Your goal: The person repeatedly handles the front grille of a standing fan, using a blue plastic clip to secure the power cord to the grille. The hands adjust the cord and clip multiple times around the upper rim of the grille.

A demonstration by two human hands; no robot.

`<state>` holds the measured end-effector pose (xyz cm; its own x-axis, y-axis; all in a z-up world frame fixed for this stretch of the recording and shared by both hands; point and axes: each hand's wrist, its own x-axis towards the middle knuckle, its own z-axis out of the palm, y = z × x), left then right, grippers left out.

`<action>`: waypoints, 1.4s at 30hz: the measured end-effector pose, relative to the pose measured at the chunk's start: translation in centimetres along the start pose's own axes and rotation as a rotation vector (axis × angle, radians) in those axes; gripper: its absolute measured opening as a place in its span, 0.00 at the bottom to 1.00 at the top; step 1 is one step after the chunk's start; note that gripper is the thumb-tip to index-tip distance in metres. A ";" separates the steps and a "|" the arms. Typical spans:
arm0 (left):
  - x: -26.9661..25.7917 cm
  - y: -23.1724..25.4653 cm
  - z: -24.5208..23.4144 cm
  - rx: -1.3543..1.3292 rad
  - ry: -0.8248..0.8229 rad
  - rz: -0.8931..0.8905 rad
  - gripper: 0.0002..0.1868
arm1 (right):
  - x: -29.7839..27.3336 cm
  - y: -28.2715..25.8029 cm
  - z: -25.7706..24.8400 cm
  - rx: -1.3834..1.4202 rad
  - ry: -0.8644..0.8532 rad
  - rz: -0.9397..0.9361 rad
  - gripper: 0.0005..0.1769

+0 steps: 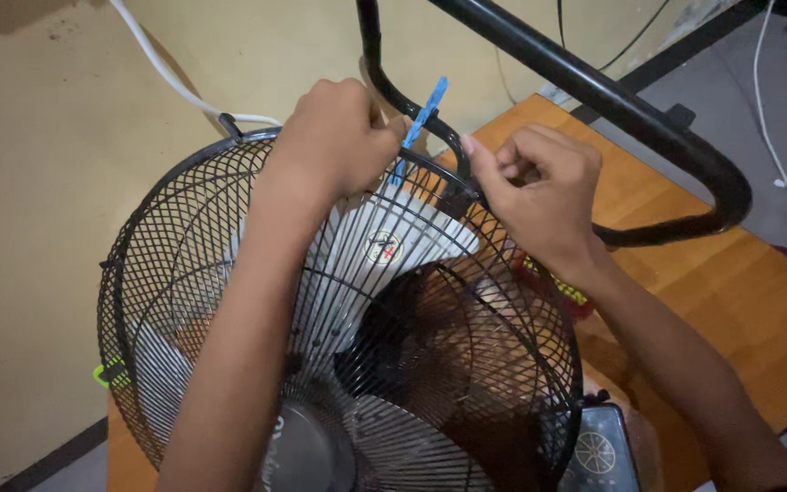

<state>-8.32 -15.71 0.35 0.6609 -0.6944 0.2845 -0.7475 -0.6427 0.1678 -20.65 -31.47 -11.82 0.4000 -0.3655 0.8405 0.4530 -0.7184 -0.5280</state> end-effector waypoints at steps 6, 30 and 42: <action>0.3 -0.3 0.5 -0.042 0.092 0.051 0.14 | -0.2 0.2 0.2 0.002 0.030 -0.032 0.22; -3.5 -10.8 -3.1 0.030 0.356 -0.383 0.25 | -0.5 0.2 0.8 -0.015 -0.006 0.017 0.26; -3.5 -12.1 -3.8 -0.050 0.480 -0.248 0.15 | -0.9 0.3 1.1 -0.018 -0.026 0.042 0.29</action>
<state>-1.79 -4.28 0.91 0.7217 -0.2905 0.6283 -0.5831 -0.7443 0.3257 -19.97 -30.68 -12.89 0.4391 -0.3799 0.8142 0.4213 -0.7134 -0.5600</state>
